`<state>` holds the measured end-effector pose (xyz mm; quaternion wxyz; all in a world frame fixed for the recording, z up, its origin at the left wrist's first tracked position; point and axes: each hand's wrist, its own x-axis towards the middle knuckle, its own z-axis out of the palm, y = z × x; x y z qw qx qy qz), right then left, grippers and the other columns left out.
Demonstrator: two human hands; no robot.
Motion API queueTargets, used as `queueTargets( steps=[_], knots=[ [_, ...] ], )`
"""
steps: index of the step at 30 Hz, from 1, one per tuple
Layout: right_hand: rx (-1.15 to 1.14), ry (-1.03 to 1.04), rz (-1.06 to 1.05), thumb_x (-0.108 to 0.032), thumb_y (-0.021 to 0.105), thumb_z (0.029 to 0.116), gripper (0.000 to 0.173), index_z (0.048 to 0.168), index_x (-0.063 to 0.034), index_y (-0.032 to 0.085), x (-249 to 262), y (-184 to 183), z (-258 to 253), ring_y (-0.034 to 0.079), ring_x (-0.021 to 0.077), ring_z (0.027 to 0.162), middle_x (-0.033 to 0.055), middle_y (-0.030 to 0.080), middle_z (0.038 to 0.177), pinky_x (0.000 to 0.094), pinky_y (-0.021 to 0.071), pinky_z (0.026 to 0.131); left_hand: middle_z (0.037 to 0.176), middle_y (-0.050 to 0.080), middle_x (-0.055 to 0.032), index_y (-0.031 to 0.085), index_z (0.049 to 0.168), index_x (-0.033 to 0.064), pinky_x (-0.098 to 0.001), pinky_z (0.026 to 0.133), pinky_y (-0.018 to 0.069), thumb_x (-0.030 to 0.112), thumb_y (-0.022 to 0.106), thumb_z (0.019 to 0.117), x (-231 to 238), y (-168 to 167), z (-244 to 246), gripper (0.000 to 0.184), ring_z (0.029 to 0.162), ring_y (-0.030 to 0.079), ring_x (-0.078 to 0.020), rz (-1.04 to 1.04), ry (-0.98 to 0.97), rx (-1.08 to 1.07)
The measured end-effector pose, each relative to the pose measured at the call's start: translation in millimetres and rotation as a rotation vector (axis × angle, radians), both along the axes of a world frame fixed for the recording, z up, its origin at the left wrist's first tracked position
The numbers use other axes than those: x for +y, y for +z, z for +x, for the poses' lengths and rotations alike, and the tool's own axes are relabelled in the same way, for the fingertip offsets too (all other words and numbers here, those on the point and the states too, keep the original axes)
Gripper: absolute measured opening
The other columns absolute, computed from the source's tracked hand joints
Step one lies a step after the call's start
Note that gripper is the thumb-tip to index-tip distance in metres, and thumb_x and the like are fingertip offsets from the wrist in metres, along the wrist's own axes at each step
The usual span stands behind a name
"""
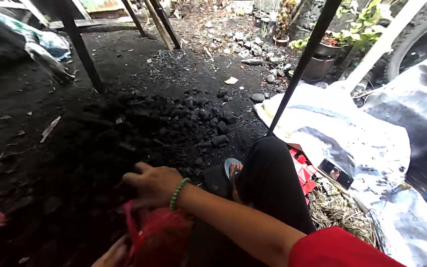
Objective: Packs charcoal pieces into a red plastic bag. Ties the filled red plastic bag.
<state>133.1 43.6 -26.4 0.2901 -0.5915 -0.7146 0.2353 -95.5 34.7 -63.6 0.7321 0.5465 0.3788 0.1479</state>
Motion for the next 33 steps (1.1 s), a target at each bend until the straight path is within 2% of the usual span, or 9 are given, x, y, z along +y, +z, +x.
queueTargets(
  steps=[2,4,8,12,18,22,24,28,33],
  knots=[
    [0.262,-0.027,-0.105,-0.024,0.078,0.093,0.036,0.12,-0.0011,0.071,-3,-22,4,0.068,0.0349,0.102,0.02,0.068,0.119,0.0575,0.0555,0.086,0.089,0.066,0.0139,0.05,0.123,0.012,-0.02,0.065,0.0555,0.012,0.059,0.096,-7,6,12,0.028,0.071,0.063,0.0019,0.232,0.059,0.103],
    [0.559,-0.029,-0.216,-0.021,0.069,0.1002,0.029,0.12,0.0006,0.071,-12,-47,-3,0.068,0.0332,0.106,0.0225,0.071,0.114,0.054,0.0531,0.095,0.093,0.068,0.0088,0.055,0.117,0.0025,-0.0231,0.074,0.0591,0.001,0.065,0.0882,-6,6,19,0.03,0.081,0.067,-0.0007,0.408,0.184,0.13],
    [0.899,-0.084,-0.316,-0.021,0.047,0.1102,0.038,0.125,0.0079,0.066,-36,-76,-33,0.064,0.0251,0.109,0.0238,0.068,0.119,0.042,0.0485,0.101,0.087,0.067,0.0034,0.062,0.108,-0.0008,-0.0205,0.069,0.0557,0.005,0.061,0.0843,-5,2,19,0.024,0.075,0.064,0.0005,0.721,0.278,0.23],
    [1.115,-0.17,-0.439,-0.029,0.033,0.1139,0.048,0.114,0.0068,0.065,-53,-73,-57,0.063,0.0108,0.09,0.0118,0.067,0.1,0.0306,0.053,0.086,0.083,0.068,-0.0115,0.069,0.105,-0.0005,-0.0448,0.066,0.0519,0.01,0.063,0.0854,-10,-1,8,0.023,0.071,0.064,-0.0199,0.971,0.226,0.473],
    [0.922,-0.14,-0.461,-0.032,0.035,0.1133,0.05,0.123,0.0072,0.065,-54,-78,-84,0.065,0.0249,0.108,0.0215,0.068,0.116,0.0445,0.0495,0.1,0.101,0.069,-0.0165,0.065,0.116,-0.0037,-0.0464,0.081,0.0539,0.005,0.059,0.0944,-9,5,-21,0.024,0.09,0.067,-0.0244,0.84,0.101,0.51],
    [0.889,-0.134,-0.425,-0.028,0.033,0.1138,0.048,0.117,0.0073,0.066,-53,-67,-83,0.064,0.0202,0.102,0.0181,0.068,0.11,0.0396,0.0503,0.097,0.095,0.065,-0.0105,0.058,0.125,-0.0015,-0.0352,0.067,0.05,0.012,0.056,0.1,-4,17,-21,0.028,0.075,0.059,-0.015,0.602,-0.024,0.539],
    [0.857,-0.132,-0.421,-0.031,0.033,0.1137,0.05,0.111,0.0047,0.068,-48,-61,-77,0.063,0.0181,0.095,0.0141,0.068,0.102,0.0397,0.0505,0.093,0.098,0.066,-0.0119,0.059,0.124,-0.0004,-0.0393,0.076,0.0526,0.016,0.062,0.0952,-6,26,-16,0.033,0.081,0.063,-0.0182,0.584,-0.028,0.581],
    [0.828,-0.085,-0.422,-0.039,0.033,0.1131,0.054,0.106,0.0015,0.069,-32,-53,-66,0.064,0.0156,0.084,0.0104,0.067,0.091,0.0371,0.0535,0.082,0.089,0.071,-0.0219,0.065,0.118,-0.0035,-0.0598,0.075,0.0555,0.01,0.072,0.0881,-20,24,-5,0.034,0.081,0.071,-0.04,1.107,0.13,0.68],
    [0.992,-0.155,-0.529,-0.034,0.037,0.1131,0.039,0.113,-0.0045,0.062,-21,-43,-54,0.056,0.0053,0.061,0.0005,0.059,0.075,0.0219,0.0475,0.055,0.077,0.069,-0.0117,0.077,0.103,0.0021,-0.0399,0.057,0.0588,0.012,0.065,0.0909,-6,-10,6,0.02,0.063,0.069,-0.0266,1.843,0.229,0.523]
  ],
)
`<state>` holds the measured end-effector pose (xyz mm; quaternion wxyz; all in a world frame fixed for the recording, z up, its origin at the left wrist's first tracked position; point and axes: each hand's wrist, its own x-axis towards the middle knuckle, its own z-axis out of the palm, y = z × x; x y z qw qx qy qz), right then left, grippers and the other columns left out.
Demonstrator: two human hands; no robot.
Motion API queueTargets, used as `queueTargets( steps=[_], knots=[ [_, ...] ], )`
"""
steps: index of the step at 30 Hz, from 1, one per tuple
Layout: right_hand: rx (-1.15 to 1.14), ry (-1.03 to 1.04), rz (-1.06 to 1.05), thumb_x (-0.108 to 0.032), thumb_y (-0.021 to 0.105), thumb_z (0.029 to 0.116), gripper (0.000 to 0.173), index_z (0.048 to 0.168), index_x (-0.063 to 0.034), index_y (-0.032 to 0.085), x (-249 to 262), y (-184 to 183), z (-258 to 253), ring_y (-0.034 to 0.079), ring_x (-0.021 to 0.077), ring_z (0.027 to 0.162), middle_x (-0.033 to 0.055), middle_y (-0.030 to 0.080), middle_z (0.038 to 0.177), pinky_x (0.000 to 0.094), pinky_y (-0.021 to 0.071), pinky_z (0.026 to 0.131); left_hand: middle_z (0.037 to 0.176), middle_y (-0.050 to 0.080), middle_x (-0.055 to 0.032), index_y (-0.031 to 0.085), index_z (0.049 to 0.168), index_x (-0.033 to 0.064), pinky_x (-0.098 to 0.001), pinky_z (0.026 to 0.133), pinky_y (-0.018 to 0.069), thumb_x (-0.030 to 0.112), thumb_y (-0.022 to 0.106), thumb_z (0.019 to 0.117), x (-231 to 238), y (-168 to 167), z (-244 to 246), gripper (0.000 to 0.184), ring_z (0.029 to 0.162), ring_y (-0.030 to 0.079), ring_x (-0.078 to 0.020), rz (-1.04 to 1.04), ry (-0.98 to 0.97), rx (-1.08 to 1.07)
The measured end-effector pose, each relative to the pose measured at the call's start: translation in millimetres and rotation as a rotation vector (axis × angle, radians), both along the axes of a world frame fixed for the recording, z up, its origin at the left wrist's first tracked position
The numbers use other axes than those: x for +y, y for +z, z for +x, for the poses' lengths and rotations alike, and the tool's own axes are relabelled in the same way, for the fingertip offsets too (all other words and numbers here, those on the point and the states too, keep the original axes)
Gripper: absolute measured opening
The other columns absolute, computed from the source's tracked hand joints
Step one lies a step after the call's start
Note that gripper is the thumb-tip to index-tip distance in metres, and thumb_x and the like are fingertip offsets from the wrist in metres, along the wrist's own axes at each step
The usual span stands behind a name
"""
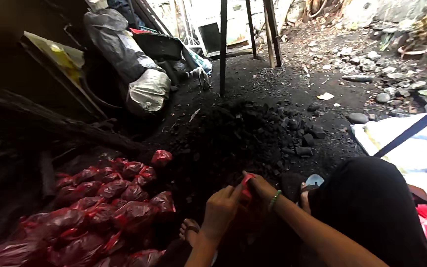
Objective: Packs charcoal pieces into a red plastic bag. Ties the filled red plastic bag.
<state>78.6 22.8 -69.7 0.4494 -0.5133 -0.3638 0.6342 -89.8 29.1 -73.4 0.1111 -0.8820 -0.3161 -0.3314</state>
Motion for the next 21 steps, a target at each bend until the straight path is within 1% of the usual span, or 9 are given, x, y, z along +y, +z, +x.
queueTargets(
  steps=[3,5,6,9,11,14,16,18,21],
  knots=[
    [0.046,0.118,0.139,-0.008,0.051,0.0961,0.031,0.126,-0.0051,0.059,8,-9,27,0.054,0.0046,0.061,0.0016,0.06,0.086,0.0205,0.0455,0.053,0.08,0.068,-0.0123,0.075,0.091,0.0028,-0.0418,0.061,0.0594,0.014,0.064,0.0945,0,5,12,0.016,0.069,0.07,-0.0269,-0.213,0.003,0.017],
    [0.001,0.186,0.228,-0.012,0.057,0.0866,0.039,0.126,-0.0112,0.059,15,-23,43,0.053,0.0034,0.057,-0.0002,0.062,0.086,0.0199,0.0464,0.05,0.098,0.07,-0.0149,0.074,0.104,-0.0028,-0.0442,0.084,0.0574,0.018,0.058,0.103,-2,25,19,0.026,0.09,0.07,-0.0267,-0.813,0.033,-0.046],
    [-0.042,0.193,0.248,-0.016,0.058,0.088,0.038,0.126,-0.0117,0.06,17,-25,47,0.053,0.0035,0.056,-0.0004,0.062,0.084,0.0203,0.0465,0.05,0.102,0.068,-0.011,0.071,0.109,-0.0024,-0.0373,0.089,0.0529,0.019,0.054,0.1051,0,33,22,0.028,0.094,0.065,-0.0192,-1.141,0.009,-0.147],
    [-0.148,0.044,0.291,-0.017,0.056,0.1023,0.024,0.12,-0.0034,0.064,7,-9,40,0.055,0.0061,0.057,0.0024,0.062,0.076,0.0227,0.0479,0.055,0.078,0.062,0.0035,0.065,0.089,0.0069,-0.0222,0.07,0.053,0.012,0.042,0.1055,-4,32,35,0.029,0.072,0.06,-0.0038,-1.694,-0.167,-0.679],
    [-0.177,-0.147,0.357,-0.022,0.054,0.1046,0.029,0.124,-0.0035,0.063,1,-4,29,0.054,0.0055,0.064,0.0023,0.064,0.088,0.0237,0.0476,0.061,0.064,0.057,0.007,0.06,0.071,0.0143,-0.0153,0.059,0.049,0.01,0.037,0.1061,-9,31,49,0.042,0.059,0.055,0.0,-1.778,-0.22,-1.13],
    [-0.183,-0.268,0.481,-0.044,0.063,0.0957,0.047,0.118,-0.0024,0.061,-7,-9,20,0.056,0.0028,0.075,0.001,0.061,0.097,0.0229,0.0493,0.069,0.064,0.057,0.0044,0.059,0.075,0.0126,-0.0162,0.058,0.0513,0.016,0.034,0.1096,-9,32,56,0.043,0.058,0.057,-0.0026,-1.775,-0.219,-1.526],
    [-0.259,-0.245,0.61,-0.064,0.074,0.0777,0.073,0.109,0.0008,0.06,-13,-16,18,0.058,0.0021,0.084,0.0035,0.06,0.102,0.021,0.0512,0.074,0.073,0.064,0.0022,0.06,0.091,0.01,-0.0203,0.064,0.0552,0.024,0.029,0.1124,-10,36,53,0.041,0.064,0.063,-0.0055,-1.704,-0.177,-1.454],
    [-0.379,-0.236,0.741,-0.064,0.08,0.0705,0.084,0.109,0.0085,0.064,-22,-20,17,0.064,0.0078,0.092,0.0136,0.065,0.108,0.0234,0.0556,0.08,0.075,0.065,0.0014,0.058,0.097,0.0081,-0.0227,0.064,0.0561,0.031,0.021,0.1131,-12,42,46,0.046,0.066,0.064,-0.0073,-1.663,-0.174,-1.329],
    [-0.524,-0.276,0.767,-0.03,0.077,0.0856,0.039,0.097,0.0076,0.074,-23,-24,14,0.069,0.0202,0.094,0.0212,0.072,0.104,0.0343,0.0564,0.087,0.079,0.065,0.0004,0.059,0.095,0.006,-0.026,0.072,0.0557,0.035,0.016,0.1133,-18,48,37,0.055,0.074,0.065,-0.0092,-1.646,-0.13,-1.161]
  ],
)
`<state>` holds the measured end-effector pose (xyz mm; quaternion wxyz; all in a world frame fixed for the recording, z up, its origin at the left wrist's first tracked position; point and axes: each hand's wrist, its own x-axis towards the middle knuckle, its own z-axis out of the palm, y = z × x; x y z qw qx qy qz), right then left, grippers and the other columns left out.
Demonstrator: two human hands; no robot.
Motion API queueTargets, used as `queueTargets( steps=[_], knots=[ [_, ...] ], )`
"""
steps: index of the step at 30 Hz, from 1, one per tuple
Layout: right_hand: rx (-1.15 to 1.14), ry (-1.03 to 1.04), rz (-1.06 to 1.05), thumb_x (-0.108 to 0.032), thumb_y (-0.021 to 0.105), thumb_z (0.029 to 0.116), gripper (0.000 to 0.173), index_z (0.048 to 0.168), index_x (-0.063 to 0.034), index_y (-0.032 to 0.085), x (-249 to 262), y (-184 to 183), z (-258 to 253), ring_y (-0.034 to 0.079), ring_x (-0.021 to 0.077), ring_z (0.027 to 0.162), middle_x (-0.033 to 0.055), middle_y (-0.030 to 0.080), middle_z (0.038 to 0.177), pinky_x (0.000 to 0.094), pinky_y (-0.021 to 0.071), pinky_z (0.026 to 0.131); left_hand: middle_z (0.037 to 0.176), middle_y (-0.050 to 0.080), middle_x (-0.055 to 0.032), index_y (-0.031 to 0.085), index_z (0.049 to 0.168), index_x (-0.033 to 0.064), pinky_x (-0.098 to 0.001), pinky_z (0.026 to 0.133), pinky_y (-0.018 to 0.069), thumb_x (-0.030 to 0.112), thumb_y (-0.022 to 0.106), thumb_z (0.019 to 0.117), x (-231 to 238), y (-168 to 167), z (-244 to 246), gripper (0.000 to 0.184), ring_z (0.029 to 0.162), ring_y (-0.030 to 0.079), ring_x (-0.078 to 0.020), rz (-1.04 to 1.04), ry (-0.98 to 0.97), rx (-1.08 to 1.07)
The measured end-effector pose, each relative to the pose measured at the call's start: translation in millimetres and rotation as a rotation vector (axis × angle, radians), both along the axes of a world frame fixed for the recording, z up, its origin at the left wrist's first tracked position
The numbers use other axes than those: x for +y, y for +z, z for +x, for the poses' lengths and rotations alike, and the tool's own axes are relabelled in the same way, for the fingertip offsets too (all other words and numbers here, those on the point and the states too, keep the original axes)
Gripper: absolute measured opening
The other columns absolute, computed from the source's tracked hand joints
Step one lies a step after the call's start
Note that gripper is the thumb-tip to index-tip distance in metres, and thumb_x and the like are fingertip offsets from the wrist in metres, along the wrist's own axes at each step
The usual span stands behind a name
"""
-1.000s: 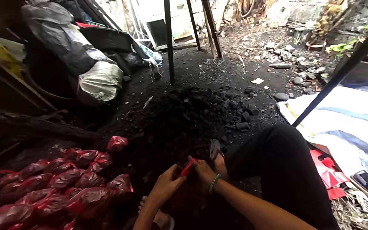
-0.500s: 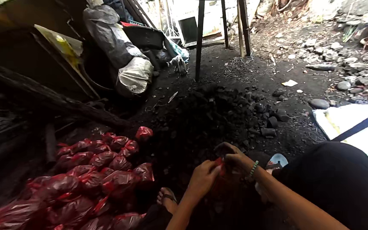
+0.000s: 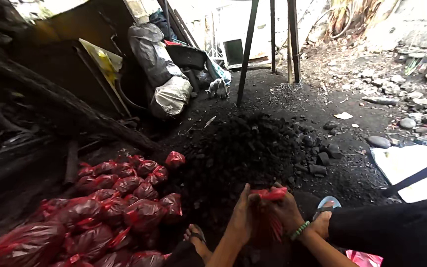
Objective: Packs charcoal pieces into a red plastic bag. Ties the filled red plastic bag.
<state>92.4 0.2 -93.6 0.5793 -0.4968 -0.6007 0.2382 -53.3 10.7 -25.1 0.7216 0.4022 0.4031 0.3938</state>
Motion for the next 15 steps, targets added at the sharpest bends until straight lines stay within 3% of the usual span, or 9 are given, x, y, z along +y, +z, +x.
queueTargets(
  steps=[1,3,6,8,11,13,15],
  knots=[
    [-0.033,-0.009,-0.019,-0.023,0.072,0.091,0.028,0.093,0.0045,0.077,3,0,-1,0.07,0.0206,0.093,0.0181,0.074,0.099,0.0356,0.0565,0.088,0.082,0.066,0.0004,0.062,0.097,0.0044,-0.0253,0.072,0.0555,0.033,0.019,0.1134,-1,-3,-4,0.054,0.076,0.065,-0.0082,0.056,-0.03,0.075],
    [-0.154,0.018,-0.015,-0.015,0.065,0.096,0.024,0.09,0.0029,0.079,10,1,0,0.071,0.0266,0.095,0.0168,0.075,0.095,0.0431,0.0563,0.09,0.087,0.065,0.0001,0.065,0.1,0.0043,-0.0238,0.07,0.0524,0.03,0.03,0.1116,1,-12,-10,0.045,0.075,0.061,-0.0064,0.259,-0.1,0.375],
    [-0.531,0.014,0.2,-0.009,0.071,0.0875,0.015,0.077,0.0007,0.075,26,0,3,0.075,0.0362,0.09,0.0161,0.076,0.087,0.0554,0.059,0.083,0.125,0.06,-0.0229,0.068,0.122,-0.0038,-0.0437,0.098,0.0502,0.038,0.053,0.1042,-5,1,-10,0.048,0.112,0.062,-0.0305,0.495,-0.264,0.928],
    [-0.7,0.059,0.255,-0.01,0.073,0.0859,0.018,0.071,0.0005,0.07,34,2,7,0.073,0.0367,0.085,0.0156,0.073,0.082,0.0558,0.0584,0.078,0.137,0.052,-0.0264,0.066,0.126,-0.0018,-0.0448,0.102,0.0487,0.043,0.055,0.102,-10,5,-8,0.052,0.12,0.059,-0.0345,0.526,-0.335,1.113],
    [-0.78,0.092,0.208,-0.007,0.073,0.0855,0.017,0.072,0.0024,0.07,42,3,21,0.072,0.0388,0.087,0.0178,0.072,0.082,0.0573,0.0571,0.079,0.137,0.055,-0.0245,0.064,0.133,0.001,-0.0445,0.101,0.05,0.04,0.053,0.1016,-20,10,-11,0.051,0.119,0.061,-0.0335,0.545,-0.4,1.162],
    [-0.791,0.076,0.185,-0.006,0.073,0.0851,0.016,0.072,0.0032,0.07,45,0,34,0.073,0.0398,0.089,0.0192,0.072,0.084,0.0581,0.0573,0.079,0.13,0.064,-0.0229,0.062,0.135,-0.0013,-0.0469,0.105,0.0471,0.033,0.055,0.1021,-27,15,-17,0.048,0.121,0.062,-0.0329,0.507,-0.44,1.073],
    [-0.789,0.062,0.122,-0.006,0.074,0.0854,0.016,0.074,0.005,0.07,45,-4,50,0.072,0.0415,0.092,0.0216,0.073,0.088,0.0587,0.0568,0.082,0.12,0.068,-0.0206,0.063,0.133,-0.0013,-0.0466,0.1,0.0486,0.029,0.056,0.1015,-34,18,-23,0.044,0.113,0.065,-0.0296,0.455,-0.456,0.956]
  ],
)
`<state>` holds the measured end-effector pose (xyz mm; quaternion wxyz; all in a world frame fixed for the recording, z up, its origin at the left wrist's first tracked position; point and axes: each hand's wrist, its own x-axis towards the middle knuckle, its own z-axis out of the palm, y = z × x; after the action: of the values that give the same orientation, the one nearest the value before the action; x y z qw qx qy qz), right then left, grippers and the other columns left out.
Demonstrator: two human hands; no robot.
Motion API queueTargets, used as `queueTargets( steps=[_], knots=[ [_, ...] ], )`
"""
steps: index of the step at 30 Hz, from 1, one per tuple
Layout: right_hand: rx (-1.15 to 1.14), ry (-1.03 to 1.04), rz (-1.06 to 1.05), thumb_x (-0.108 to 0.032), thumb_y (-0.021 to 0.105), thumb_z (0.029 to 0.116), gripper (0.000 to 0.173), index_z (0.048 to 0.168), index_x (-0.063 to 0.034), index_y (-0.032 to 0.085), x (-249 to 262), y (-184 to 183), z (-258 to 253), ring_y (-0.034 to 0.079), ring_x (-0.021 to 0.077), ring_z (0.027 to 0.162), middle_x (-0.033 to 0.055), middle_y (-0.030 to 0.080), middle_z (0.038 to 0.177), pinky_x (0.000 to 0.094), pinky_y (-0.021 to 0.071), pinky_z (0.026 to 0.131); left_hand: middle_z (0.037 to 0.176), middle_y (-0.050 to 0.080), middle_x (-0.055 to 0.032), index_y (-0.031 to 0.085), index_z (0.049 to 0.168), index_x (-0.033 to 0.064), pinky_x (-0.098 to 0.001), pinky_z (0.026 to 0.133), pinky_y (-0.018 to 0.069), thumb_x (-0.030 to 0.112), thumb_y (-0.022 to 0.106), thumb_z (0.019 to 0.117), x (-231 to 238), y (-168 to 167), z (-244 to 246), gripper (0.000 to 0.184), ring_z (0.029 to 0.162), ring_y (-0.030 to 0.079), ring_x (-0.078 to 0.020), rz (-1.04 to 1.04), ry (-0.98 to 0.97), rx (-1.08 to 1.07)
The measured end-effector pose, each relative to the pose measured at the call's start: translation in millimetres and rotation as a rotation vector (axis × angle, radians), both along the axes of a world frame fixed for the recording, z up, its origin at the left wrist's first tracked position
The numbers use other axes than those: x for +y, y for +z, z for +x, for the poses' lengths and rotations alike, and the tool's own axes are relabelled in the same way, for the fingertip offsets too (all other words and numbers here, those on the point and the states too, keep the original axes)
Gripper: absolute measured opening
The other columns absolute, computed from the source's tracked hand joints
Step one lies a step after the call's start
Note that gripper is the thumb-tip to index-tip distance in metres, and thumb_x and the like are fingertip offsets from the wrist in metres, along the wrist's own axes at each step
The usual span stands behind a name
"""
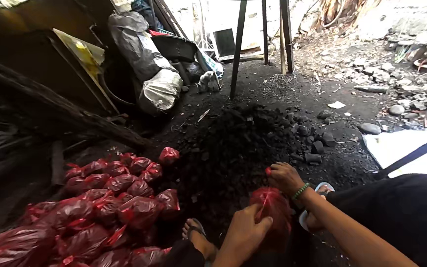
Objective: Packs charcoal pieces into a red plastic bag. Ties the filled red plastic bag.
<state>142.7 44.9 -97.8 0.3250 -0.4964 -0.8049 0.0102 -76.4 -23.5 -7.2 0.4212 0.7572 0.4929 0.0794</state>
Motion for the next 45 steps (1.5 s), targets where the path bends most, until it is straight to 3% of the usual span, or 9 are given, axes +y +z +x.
queueTargets(
  steps=[9,12,15,23,29,31,37,41,45],
  knots=[
    [-0.029,-0.119,-0.32,-0.008,0.067,0.094,0.023,0.08,0.0098,0.071,-20,-25,25,0.071,0.0433,0.1,0.0263,0.072,0.094,0.056,0.0543,0.09,0.094,0.062,0.0011,0.061,0.132,0.0006,-0.0191,0.051,0.033,0.008,0.053,0.0927,-19,-27,-11,0.041,0.058,0.041,-0.0001,-0.322,0.106,-0.416],
    [0.023,-0.181,-0.479,-0.011,0.06,0.0994,0.027,0.089,0.0109,0.072,-28,-26,18,0.068,0.0435,0.107,0.0272,0.072,0.102,0.0567,0.0497,0.097,0.066,0.05,0.0076,0.063,0.116,-0.0002,-0.0123,0.041,0.0312,0.003,0.041,0.0975,-10,-40,-21,0.028,0.046,0.038,0.003,-0.528,0.392,-0.757],
    [0.163,-0.172,-0.203,-0.008,0.069,0.0911,0.022,0.077,0.0078,0.071,-51,-34,-4,0.071,0.0408,0.088,0.0232,0.071,0.086,0.0561,0.0566,0.081,0.06,0.049,0.0069,0.059,0.091,0.0069,-0.0117,0.038,0.0311,0.008,0.035,0.1049,10,-40,-33,0.028,0.042,0.038,0.0023,-0.601,0.651,-0.949],
    [0.181,0.195,0.262,-0.017,0.067,0.0917,0.016,0.085,-0.0043,0.075,-96,-9,-92,0.074,0.0287,0.091,0.0127,0.075,0.093,0.0418,0.0623,0.079,0.074,0.056,0.0046,0.064,0.12,0.0007,-0.0176,0.049,0.0386,0.013,0.046,0.1051,13,-39,-36,0.026,0.052,0.043,-0.0007,-0.184,0.294,-0.552],
    [0.665,0.06,-0.429,-0.023,0.05,0.1084,0.04,0.088,0.0039,0.071,-69,32,-72,0.064,0.0136,0.075,0.0084,0.067,0.084,0.0318,0.0545,0.073,0.091,0.069,0.0007,0.071,0.107,0.0044,-0.0228,0.073,0.0515,0.018,0.061,0.1011,6,-30,-33,0.018,0.077,0.062,-0.0032,0.004,0.223,-0.503],
    [0.883,0.101,-0.659,-0.027,0.048,0.1088,0.036,0.09,-0.0043,0.07,-74,29,-72,0.062,0.0017,0.07,-0.0029,0.066,0.077,0.0226,0.054,0.069,0.084,0.066,0.0032,0.07,0.102,0.0044,-0.0186,0.063,0.0461,0.014,0.061,0.1008,5,-34,-31,0.014,0.068,0.056,-0.0007,-0.019,0.24,-0.583],
    [0.648,0.228,-0.28,-0.013,0.074,0.0881,0.015,0.09,0.0014,0.078,-82,2,-73,0.067,0.0141,0.106,0.0181,0.069,0.115,0.0272,0.055,0.094,0.079,0.062,0.0051,0.069,0.097,0.0049,-0.0166,0.057,0.0427,0.016,0.061,0.1005,14,-38,-36,0.014,0.061,0.052,0.001,-0.064,0.276,-0.598],
    [0.52,0.188,-0.002,-0.016,0.064,0.0974,0.017,0.096,-0.0044,0.077,-76,-17,-73,0.069,0.0158,0.113,0.0202,0.062,0.138,0.0273,0.0583,0.095,0.097,0.071,-0.0098,0.073,0.101,-0.0012,-0.0339,0.089,0.0521,0.022,0.061,0.1003,18,-38,-33,0.026,0.092,0.066,-0.014,0.114,0.238,-0.292],
    [0.578,0.208,-0.3,-0.015,0.06,0.0977,0.024,0.109,0.0005,0.075,-67,-16,-50,0.07,0.0058,0.093,0.0073,0.075,0.102,0.0225,0.0574,0.086,0.104,0.07,-0.0185,0.072,0.111,-0.0022,-0.0457,0.089,0.0558,0.028,0.06,0.1021,14,-44,-23,0.034,0.096,0.069,-0.0297,0.407,0.133,-0.105]
  ],
)
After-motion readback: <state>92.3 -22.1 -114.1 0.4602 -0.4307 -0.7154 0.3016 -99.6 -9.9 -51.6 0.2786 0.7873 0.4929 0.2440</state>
